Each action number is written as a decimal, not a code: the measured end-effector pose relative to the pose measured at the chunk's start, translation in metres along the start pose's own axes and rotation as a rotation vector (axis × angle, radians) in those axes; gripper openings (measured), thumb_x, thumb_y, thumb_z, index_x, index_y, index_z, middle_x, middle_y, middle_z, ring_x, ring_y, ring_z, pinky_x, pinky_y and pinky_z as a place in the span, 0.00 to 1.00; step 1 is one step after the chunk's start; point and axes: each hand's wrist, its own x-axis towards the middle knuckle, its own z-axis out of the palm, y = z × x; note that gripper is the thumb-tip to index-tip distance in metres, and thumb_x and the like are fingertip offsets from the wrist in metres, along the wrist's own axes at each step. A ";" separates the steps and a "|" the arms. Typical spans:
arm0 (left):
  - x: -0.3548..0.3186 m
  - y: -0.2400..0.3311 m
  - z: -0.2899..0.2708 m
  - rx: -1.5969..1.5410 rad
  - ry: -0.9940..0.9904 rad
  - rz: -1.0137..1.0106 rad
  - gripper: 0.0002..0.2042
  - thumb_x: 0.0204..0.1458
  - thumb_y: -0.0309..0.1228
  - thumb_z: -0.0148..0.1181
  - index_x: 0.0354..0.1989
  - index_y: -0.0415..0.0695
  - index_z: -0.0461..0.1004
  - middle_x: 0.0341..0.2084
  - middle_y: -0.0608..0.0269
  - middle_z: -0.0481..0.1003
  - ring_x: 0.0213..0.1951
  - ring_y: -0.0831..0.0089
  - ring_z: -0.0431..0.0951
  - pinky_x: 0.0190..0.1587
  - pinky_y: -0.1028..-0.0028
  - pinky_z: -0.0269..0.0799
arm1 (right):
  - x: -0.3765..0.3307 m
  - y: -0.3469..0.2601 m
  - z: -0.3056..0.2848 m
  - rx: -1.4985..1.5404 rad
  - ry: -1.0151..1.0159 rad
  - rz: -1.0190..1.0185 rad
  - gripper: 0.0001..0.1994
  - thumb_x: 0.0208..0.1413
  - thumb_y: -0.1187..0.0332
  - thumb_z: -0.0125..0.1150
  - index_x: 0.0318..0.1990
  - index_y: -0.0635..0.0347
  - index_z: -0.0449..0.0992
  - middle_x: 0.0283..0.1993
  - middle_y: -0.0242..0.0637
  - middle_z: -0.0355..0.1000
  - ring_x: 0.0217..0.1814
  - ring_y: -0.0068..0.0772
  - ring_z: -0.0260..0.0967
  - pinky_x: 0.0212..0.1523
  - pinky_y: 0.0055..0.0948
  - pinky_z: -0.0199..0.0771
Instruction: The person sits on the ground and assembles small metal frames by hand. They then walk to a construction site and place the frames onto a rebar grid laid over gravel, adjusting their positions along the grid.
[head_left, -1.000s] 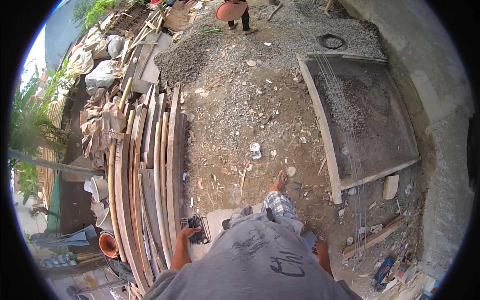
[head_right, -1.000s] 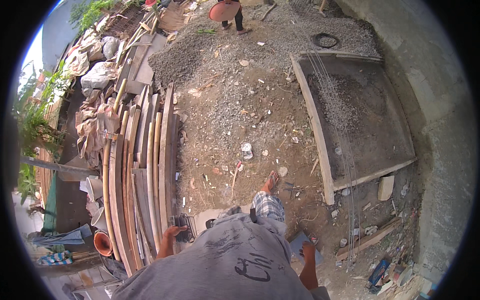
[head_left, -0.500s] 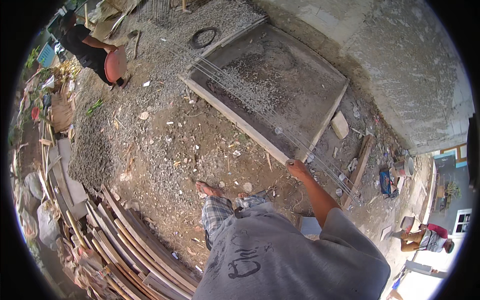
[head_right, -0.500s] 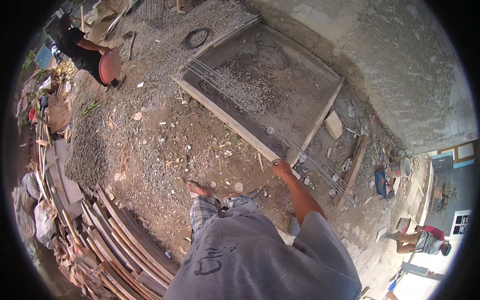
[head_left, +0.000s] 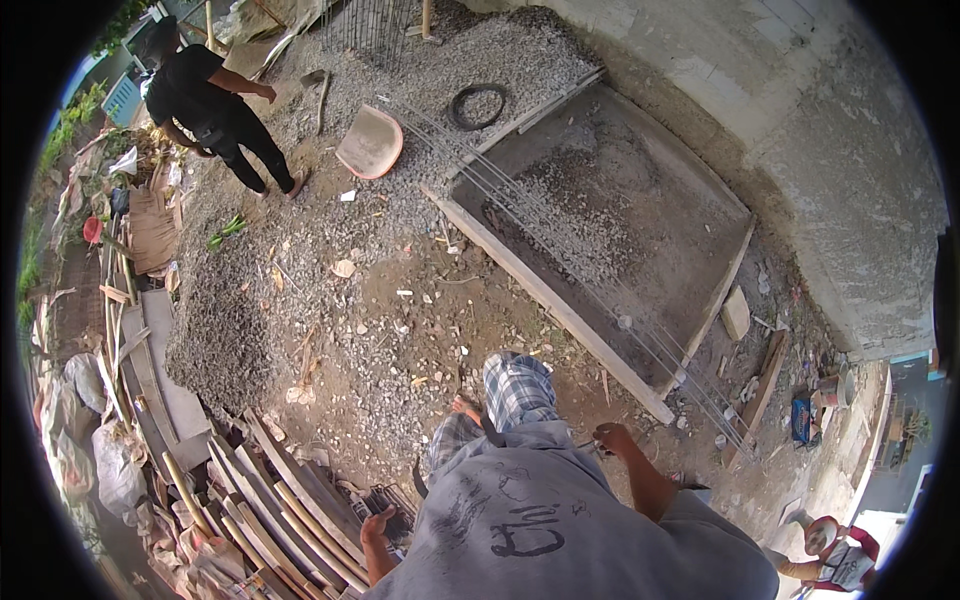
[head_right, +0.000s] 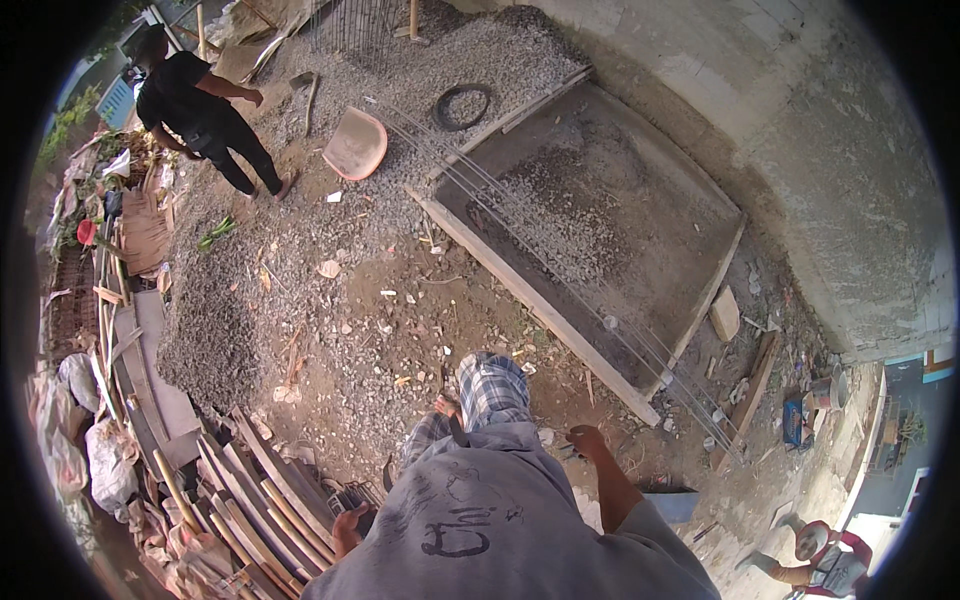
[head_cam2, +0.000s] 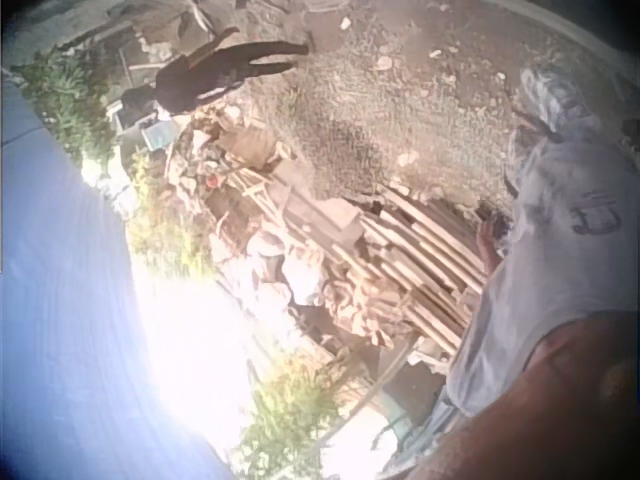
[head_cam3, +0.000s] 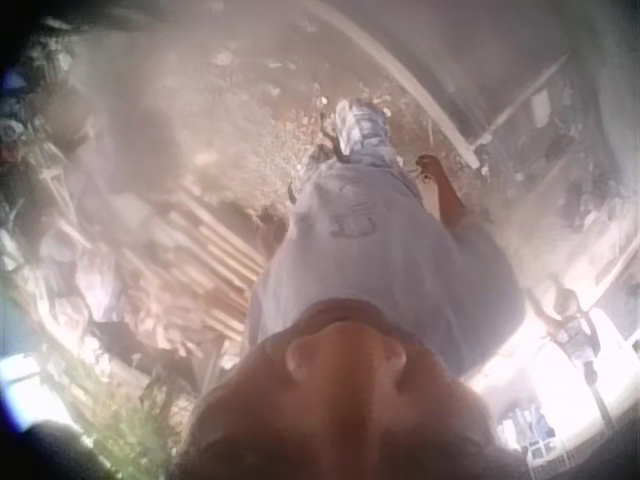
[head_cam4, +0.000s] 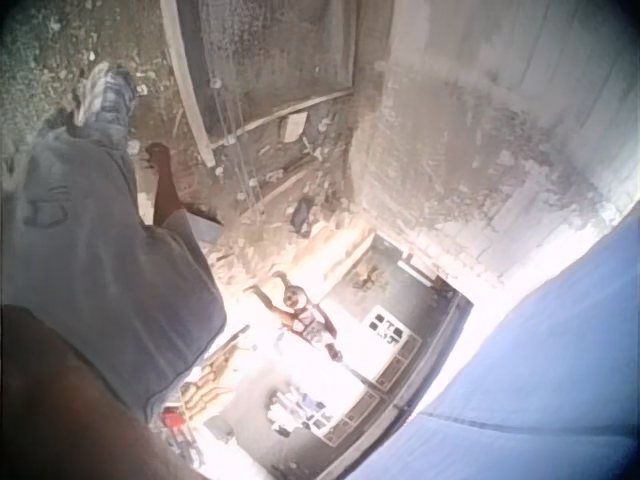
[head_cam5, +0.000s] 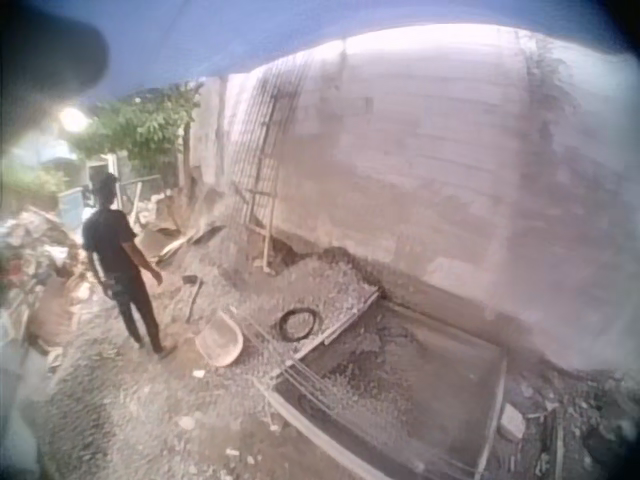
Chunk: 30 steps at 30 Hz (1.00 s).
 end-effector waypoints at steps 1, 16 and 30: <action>0.003 0.031 0.002 0.003 0.010 0.030 0.11 0.54 0.36 0.69 0.39 0.42 0.83 0.31 0.60 0.83 0.29 0.66 0.84 0.34 0.65 0.78 | 0.001 -0.002 0.003 0.047 0.008 0.043 0.16 0.56 0.64 0.67 0.50 0.60 0.81 0.37 0.40 0.79 0.30 0.33 0.78 0.28 0.33 0.78; 0.000 0.270 0.094 0.311 0.033 0.303 0.11 0.56 0.34 0.67 0.42 0.40 0.82 0.36 0.61 0.82 0.36 0.66 0.81 0.42 0.66 0.75 | 0.238 -0.261 0.017 0.078 0.048 0.093 0.12 0.60 0.63 0.61 0.48 0.54 0.81 0.40 0.37 0.78 0.32 0.35 0.76 0.32 0.39 0.77; 0.071 0.458 0.072 0.298 0.058 0.064 0.09 0.54 0.33 0.69 0.38 0.41 0.82 0.31 0.61 0.83 0.28 0.65 0.81 0.34 0.65 0.77 | 0.323 -0.614 -0.018 0.028 0.223 -0.090 0.18 0.63 0.59 0.61 0.57 0.57 0.77 0.39 0.35 0.77 0.28 0.26 0.74 0.28 0.29 0.75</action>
